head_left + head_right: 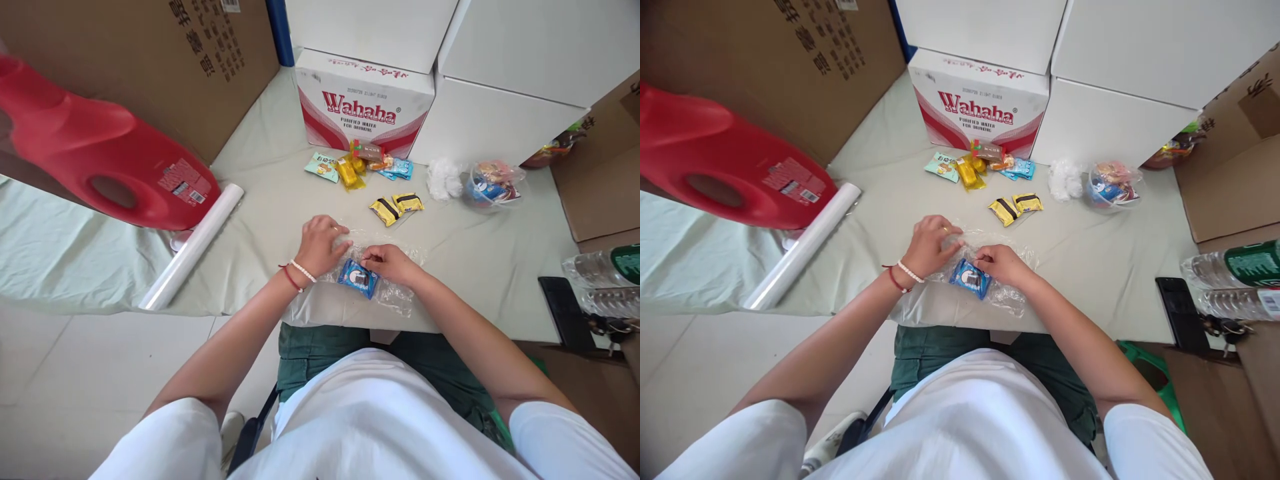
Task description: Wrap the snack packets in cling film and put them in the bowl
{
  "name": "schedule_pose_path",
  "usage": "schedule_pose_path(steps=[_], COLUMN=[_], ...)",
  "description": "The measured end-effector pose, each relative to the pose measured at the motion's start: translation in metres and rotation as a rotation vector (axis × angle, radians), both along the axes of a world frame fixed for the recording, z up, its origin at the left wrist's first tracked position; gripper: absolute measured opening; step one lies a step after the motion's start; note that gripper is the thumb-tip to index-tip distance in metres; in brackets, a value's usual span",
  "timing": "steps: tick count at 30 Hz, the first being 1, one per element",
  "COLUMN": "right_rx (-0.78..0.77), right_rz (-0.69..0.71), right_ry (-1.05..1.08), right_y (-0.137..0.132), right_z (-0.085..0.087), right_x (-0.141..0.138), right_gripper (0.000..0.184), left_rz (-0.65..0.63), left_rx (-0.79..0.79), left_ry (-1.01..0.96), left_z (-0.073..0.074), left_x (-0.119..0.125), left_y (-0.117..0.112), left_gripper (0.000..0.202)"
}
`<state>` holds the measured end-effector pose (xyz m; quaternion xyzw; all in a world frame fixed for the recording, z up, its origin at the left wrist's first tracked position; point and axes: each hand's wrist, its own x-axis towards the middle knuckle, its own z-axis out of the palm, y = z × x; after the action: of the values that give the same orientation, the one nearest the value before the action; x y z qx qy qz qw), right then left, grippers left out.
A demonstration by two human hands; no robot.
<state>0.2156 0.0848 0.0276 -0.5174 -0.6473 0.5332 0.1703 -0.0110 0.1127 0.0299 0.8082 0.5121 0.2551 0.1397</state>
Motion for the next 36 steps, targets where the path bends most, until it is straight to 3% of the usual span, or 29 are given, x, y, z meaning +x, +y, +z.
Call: schedule_pose_path(steps=[2,4,6,7,9,13,17,21,24,28,32,36], right_rx=[0.033,0.080,0.114,0.130,0.159,0.173,0.286,0.458,0.386,0.262,0.476,0.564], right_rz=[-0.039,-0.063,-0.064,-0.064,-0.058,-0.024,-0.072,-0.160,-0.115,-0.082,-0.086,0.094], right_ry=[-0.094,-0.169,-0.208,-0.220,-0.232,-0.253,-0.386,-0.627,-0.732,-0.576,-0.375,-0.403], right_y=[-0.002,-0.003,-0.004,-0.005,-0.008,-0.011,-0.002,0.015,0.022,0.024,0.011,-0.024], right_z=[-0.006,-0.008,-0.008,-0.008,-0.007,-0.005,0.003,0.007,0.005,0.004,0.018,0.035], right_x=[-0.003,-0.005,-0.008,-0.009,-0.010,-0.006,0.006,0.009,0.004,0.007,0.017,0.009], right_gripper=[0.019,0.016,0.016,0.016,0.016,0.015,0.017,0.034,0.039,0.017,0.015,0.023], left_rz=[0.199,0.364,0.318,0.216,-0.089,-0.038,-0.047,-0.057,-0.049,-0.038,-0.036,-0.031], left_rx=[0.191,0.441,0.642,0.681,0.529,0.260,0.198,0.174,0.144,0.153,0.181,0.190], left_ry=[-0.086,-0.146,-0.157,-0.162,-0.123,0.060,0.160,0.163,0.161,0.162,0.147,0.141], left_z=[0.012,0.028,0.041,0.043,0.039,0.005,-0.017,-0.015,-0.012,-0.013,-0.013,-0.014], left_x=[-0.010,-0.015,-0.012,-0.006,0.011,0.037,0.038,0.035,0.036,0.038,0.038,0.039], left_y=[-0.011,-0.036,-0.071,-0.087,-0.113,-0.122,-0.110,-0.110,-0.112,-0.112,-0.112,-0.112], left_gripper=[0.024,0.020,0.021,0.025,0.032,0.031,0.029,0.028,0.029,0.029,0.027,0.027])
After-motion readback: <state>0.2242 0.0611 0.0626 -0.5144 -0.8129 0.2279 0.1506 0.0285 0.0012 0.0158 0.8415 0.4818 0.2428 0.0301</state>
